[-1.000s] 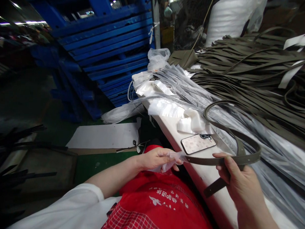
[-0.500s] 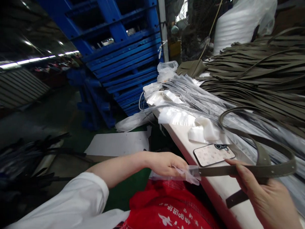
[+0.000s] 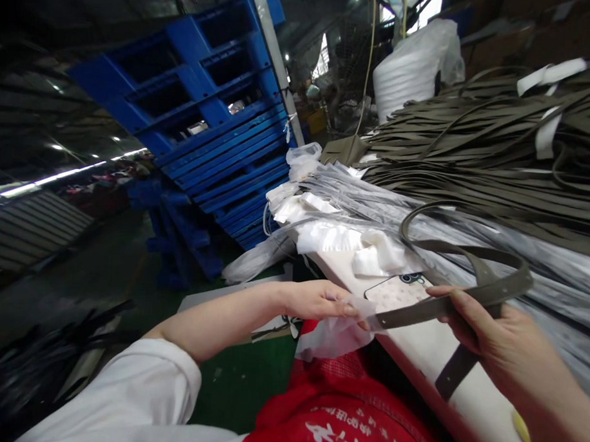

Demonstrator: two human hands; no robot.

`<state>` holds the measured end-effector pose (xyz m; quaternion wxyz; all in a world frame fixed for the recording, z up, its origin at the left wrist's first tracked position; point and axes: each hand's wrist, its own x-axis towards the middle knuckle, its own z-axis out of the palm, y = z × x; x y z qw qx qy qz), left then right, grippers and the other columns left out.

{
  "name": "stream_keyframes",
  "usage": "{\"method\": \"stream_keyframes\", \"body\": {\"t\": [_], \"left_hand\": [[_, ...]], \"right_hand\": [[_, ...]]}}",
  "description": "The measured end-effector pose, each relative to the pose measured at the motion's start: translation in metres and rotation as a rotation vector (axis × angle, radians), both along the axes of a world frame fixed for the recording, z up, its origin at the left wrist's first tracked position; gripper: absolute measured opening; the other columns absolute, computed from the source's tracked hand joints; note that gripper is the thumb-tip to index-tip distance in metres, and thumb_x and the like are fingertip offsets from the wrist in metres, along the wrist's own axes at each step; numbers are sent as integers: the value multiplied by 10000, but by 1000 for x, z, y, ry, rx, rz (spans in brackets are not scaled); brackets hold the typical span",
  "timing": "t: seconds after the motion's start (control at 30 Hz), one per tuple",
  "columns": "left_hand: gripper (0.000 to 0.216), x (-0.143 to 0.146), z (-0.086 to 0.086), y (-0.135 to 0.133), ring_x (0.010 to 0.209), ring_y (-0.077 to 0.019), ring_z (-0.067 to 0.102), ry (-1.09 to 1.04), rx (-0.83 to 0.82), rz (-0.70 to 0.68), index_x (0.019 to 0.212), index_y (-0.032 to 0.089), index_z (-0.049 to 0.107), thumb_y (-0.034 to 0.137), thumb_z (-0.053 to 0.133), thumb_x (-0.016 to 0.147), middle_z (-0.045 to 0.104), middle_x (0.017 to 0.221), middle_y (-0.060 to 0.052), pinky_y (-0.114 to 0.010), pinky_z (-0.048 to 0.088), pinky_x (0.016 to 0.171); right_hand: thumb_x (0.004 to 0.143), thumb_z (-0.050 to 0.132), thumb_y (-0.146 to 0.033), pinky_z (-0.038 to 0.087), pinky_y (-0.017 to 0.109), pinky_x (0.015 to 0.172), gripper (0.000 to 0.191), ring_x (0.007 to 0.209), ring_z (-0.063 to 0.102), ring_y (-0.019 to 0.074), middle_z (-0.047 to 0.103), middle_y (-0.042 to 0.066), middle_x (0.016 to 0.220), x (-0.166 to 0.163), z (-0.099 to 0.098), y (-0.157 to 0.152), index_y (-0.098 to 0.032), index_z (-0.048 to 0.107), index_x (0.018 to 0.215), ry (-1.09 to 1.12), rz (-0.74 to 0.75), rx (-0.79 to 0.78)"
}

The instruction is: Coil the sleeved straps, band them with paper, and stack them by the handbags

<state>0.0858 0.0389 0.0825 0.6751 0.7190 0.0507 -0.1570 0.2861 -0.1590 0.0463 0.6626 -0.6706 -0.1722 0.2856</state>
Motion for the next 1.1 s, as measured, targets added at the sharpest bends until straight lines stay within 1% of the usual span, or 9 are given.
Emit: {"method": "stream_keyframes", "body": {"t": [0.13,0.23,0.4,0.57,0.63,0.8,0.9,1.03,1.1], "left_hand": [[451,4,4,-7,1140,-189,591,-14,-50,-2,1029,128,726,526,573,880,704,1103,-76,-295,369,1076],[419,6,4,-11,1132,-188,598,7,-80,42,1025,140,733,504,587,880,711,1098,-74,-307,384,1063],[397,9,1,-18,1146,-197,594,16,-70,100,1045,132,735,469,605,880,712,1123,-86,-310,376,1066],[387,13,-7,-21,1221,-199,553,-8,-31,197,1063,147,732,461,600,879,673,1224,-79,-313,333,1107],[401,12,-12,-21,1239,-202,538,-24,-2,234,1048,147,736,479,597,871,657,1254,-76,-308,323,1112],[477,2,-21,-29,1079,-198,614,-2,74,193,1051,105,718,514,520,908,708,1117,-91,-308,388,1042],[462,-4,-18,-33,1102,-189,600,-21,29,148,1084,117,700,497,484,934,689,1158,-87,-294,388,1035],[430,-8,-13,-25,1116,-193,591,-106,77,232,1006,114,721,480,509,927,671,1173,-95,-277,391,1023],[388,-8,-14,-20,1116,-185,586,-135,98,143,973,121,732,449,530,925,674,1159,-85,-262,379,1029]], "right_hand": [[492,846,-601,532,152,517,529,652,630,147,715,82,842,3,-4,-2,-206,795,840,148,36,-44],[560,827,-592,523,161,548,526,734,623,159,715,90,936,4,-8,-5,-198,784,905,138,84,-29],[693,724,-629,425,188,476,539,645,551,143,682,64,776,-9,-11,-4,-177,757,984,-35,255,-115],[755,541,-748,365,242,432,625,463,449,132,564,29,501,-44,-17,5,-160,672,587,-199,474,-223],[795,454,-762,365,255,437,665,435,449,140,527,25,442,-56,-23,8,-176,628,534,-205,516,-242],[786,517,-725,372,252,443,591,447,494,147,589,33,478,-67,-33,9,-174,662,631,-82,448,-224],[732,581,-724,310,248,391,560,400,424,122,577,22,475,-66,-29,10,-181,624,603,-8,408,-211],[722,613,-705,323,243,409,550,427,442,121,574,25,493,-61,-19,9,-173,608,580,-8,376,-229],[703,640,-698,343,243,425,549,450,460,125,578,27,502,-61,-15,11,-164,614,578,-51,362,-239]]}}
